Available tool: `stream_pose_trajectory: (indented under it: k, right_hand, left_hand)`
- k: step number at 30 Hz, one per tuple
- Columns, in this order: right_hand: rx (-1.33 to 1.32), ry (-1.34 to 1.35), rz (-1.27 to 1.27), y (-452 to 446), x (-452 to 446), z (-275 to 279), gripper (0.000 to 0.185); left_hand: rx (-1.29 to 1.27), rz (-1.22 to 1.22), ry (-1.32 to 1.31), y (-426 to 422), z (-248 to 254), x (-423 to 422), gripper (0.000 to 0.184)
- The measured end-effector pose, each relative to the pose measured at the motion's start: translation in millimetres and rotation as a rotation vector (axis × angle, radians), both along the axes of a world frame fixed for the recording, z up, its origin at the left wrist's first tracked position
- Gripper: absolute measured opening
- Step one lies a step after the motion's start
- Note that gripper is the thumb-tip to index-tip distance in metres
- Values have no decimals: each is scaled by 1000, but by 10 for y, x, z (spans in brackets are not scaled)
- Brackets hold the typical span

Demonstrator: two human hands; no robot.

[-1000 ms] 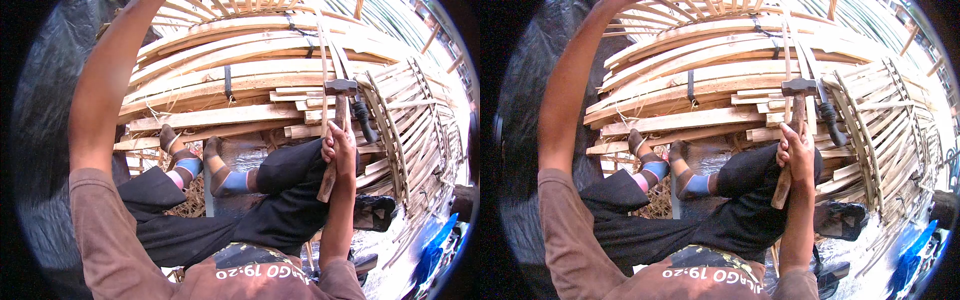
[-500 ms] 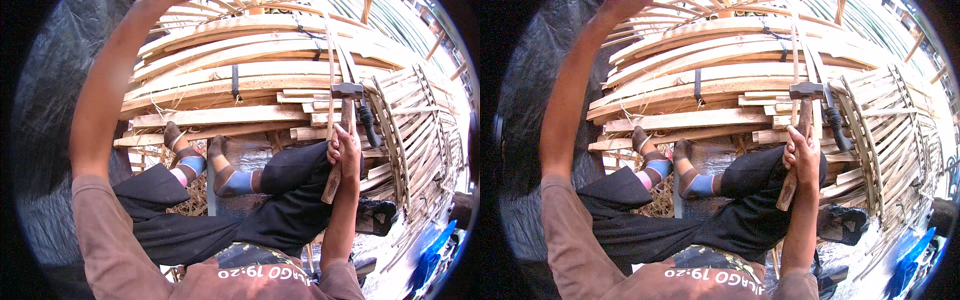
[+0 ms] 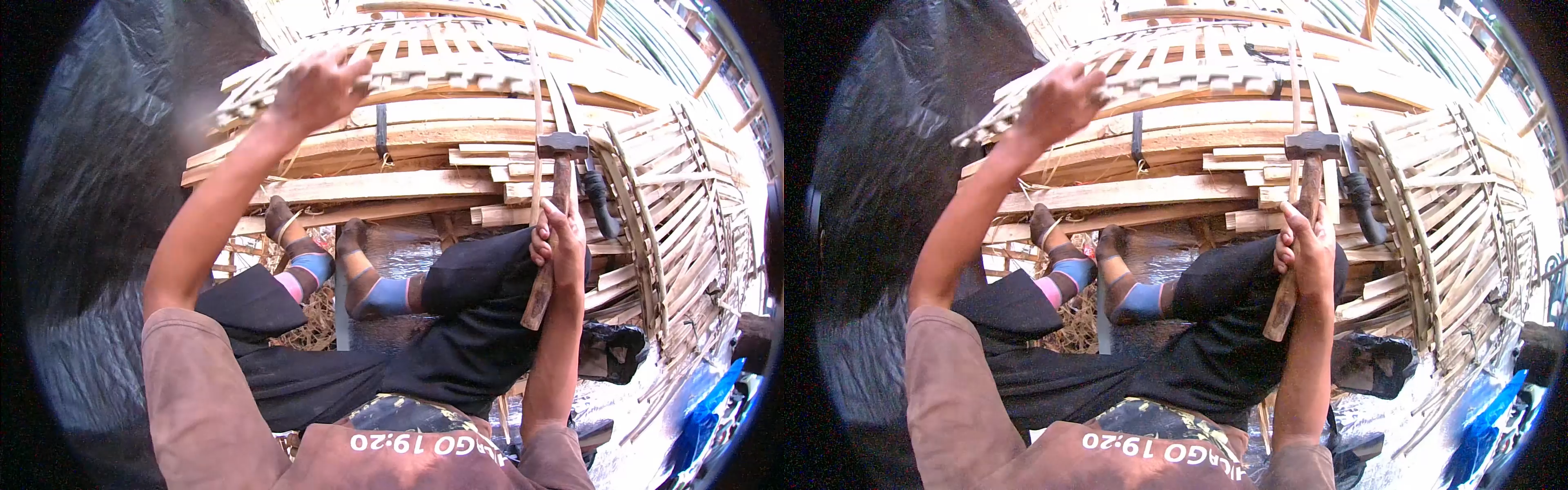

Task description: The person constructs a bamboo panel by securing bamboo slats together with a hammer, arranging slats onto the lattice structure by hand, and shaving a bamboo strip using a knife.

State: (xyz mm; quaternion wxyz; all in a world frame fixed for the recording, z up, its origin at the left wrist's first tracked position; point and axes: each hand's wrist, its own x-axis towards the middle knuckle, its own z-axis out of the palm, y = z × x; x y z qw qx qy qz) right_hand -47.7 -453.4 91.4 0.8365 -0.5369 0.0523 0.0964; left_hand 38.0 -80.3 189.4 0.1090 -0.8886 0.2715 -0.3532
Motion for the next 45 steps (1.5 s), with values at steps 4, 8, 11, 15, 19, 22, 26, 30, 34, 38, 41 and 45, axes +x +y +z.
stream_pose_trajectory:
  k: [4, 8, 11, 15, 19, 22, 26, 30, 34, 38, 41, 45]
  right_hand:
    - [-38, 38, -44, 33, -18, 48, 36]
    - [4, -19, -40, 39, -16, 51, 34]
    - [18, -18, -39, 27, -6, 12, 32]
    - [19, -18, -22, -25, 38, -45, 32]
    - [-7, -24, -28, 39, 57, -15, 30]
    - [-70, -10, -35, 75, 77, 9, 25]
    - [-133, 10, -42, 115, 118, -4, 28]
    - [-198, 16, -87, 171, 99, 17, 35]
    - [-240, -101, -87, 211, 58, -16, 33]
    - [-247, -194, -83, 226, 22, -71, 32]
    - [-266, -301, -105, 226, -23, -35, 26]
    - [-134, -370, -195, 151, -156, 16, 22]
  left_hand:
    - [0, 166, 181, 82, -486, -273, 17]
    - [29, 177, 116, 102, -1025, -344, 11]
    - [-11, 215, 118, 31, -1396, -414, 17]
    - [-103, 196, 131, -34, -1765, -402, 22]
    - [-96, 229, 182, 64, -2106, -406, 40]
    - [-154, 196, 208, 73, -2180, -458, 51]
    - [-137, 219, 262, 156, -2189, -479, 53]
    - [-133, 161, 358, 125, -1960, -571, 69]
    - [-132, -19, 370, -13, -1890, -648, 85]
    - [-211, -82, 401, -340, -1578, -689, 50]
    - [-350, -60, 434, -542, -1371, -758, 28]
    - [-499, -16, 676, -907, -1361, -742, 23]
